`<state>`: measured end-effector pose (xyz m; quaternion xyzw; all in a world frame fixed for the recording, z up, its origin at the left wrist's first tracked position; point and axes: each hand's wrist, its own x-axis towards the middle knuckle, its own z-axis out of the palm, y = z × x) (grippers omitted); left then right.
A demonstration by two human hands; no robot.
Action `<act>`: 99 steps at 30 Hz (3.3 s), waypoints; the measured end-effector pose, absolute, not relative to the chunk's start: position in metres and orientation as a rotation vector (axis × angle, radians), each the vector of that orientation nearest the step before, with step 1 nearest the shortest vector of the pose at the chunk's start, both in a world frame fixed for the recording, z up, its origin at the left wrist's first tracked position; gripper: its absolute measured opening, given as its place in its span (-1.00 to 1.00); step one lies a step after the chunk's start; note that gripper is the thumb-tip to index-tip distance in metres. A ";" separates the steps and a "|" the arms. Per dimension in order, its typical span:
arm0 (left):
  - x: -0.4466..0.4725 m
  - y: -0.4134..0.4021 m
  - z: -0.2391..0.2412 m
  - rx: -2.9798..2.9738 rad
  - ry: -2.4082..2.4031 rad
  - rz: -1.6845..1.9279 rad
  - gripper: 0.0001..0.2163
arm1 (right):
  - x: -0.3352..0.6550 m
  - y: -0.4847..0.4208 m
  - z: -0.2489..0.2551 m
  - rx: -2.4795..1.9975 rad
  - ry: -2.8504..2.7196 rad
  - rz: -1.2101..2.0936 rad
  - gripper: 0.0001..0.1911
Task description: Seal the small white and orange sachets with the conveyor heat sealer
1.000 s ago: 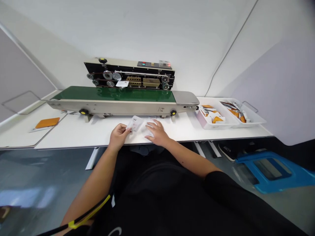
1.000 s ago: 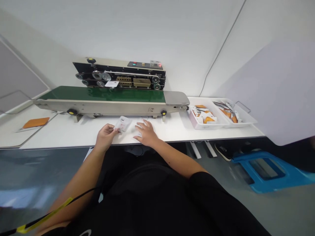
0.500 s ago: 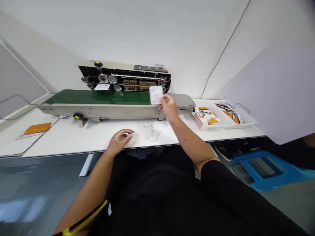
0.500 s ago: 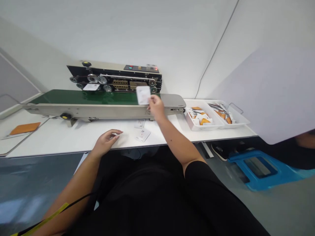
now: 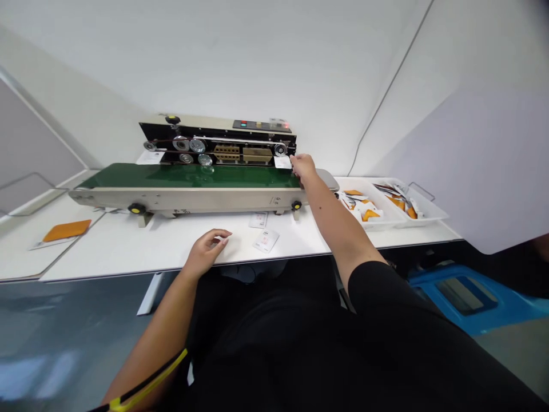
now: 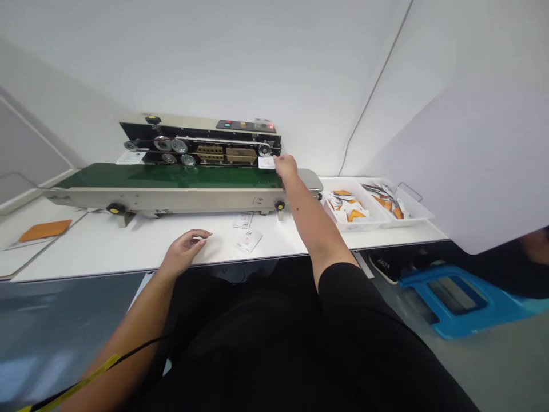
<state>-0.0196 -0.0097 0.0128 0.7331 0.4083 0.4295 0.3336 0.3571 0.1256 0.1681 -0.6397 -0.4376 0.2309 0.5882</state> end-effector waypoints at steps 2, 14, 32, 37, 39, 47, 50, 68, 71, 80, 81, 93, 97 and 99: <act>-0.020 -0.009 0.012 1.912 1.063 1.124 -0.62 | 0.348 0.102 0.160 -1.477 -1.156 0.193 -0.78; -0.019 -0.009 0.013 1.971 1.093 1.099 -0.64 | 0.264 -0.081 -0.022 -1.268 -2.359 0.235 -0.36; -0.012 -0.012 0.017 2.156 1.085 1.003 -0.67 | 0.256 -0.044 -0.004 -0.934 -0.893 1.244 -0.45; -0.012 -0.011 0.014 2.170 1.084 0.989 -0.66 | 0.268 -0.048 0.015 -1.093 -1.127 1.001 -0.56; -0.012 -0.011 0.014 2.171 1.084 0.980 -0.64 | 0.282 -0.041 0.035 -1.106 -1.184 0.887 -0.60; -0.012 -0.009 0.013 2.197 1.090 0.980 -0.64 | 0.374 0.035 0.139 -1.324 -1.308 0.267 -0.59; -0.012 -0.009 0.012 2.201 1.086 0.973 -0.65 | 0.394 0.067 0.156 -1.480 -1.374 0.081 -0.60; -0.012 -0.008 0.011 2.196 1.092 0.960 -0.62 | 0.319 0.042 0.095 -1.292 -1.842 -0.174 -0.51; -0.010 -0.008 0.010 2.205 1.089 0.955 -0.62 | 0.269 0.003 0.043 -1.241 -2.222 0.066 -0.53; -0.008 -0.006 0.017 2.456 0.910 0.794 -0.39 | 0.242 -0.017 0.002 -1.054 -2.568 0.421 -0.15; -0.007 -0.005 0.017 2.490 0.888 0.712 -0.28 | 0.244 -0.018 0.004 -0.951 -2.597 0.469 -0.21; -0.012 -0.009 0.003 2.191 1.144 0.869 -0.64 | 0.260 -0.025 0.011 -0.768 -1.975 0.923 -0.53; -0.019 -0.007 0.000 1.861 1.255 0.963 -0.57 | 0.257 -0.021 0.010 -0.905 -1.959 0.906 -0.51; -0.020 -0.008 -0.001 1.817 1.254 0.949 -0.56 | 0.250 -0.022 0.012 -0.946 -2.062 0.803 -0.56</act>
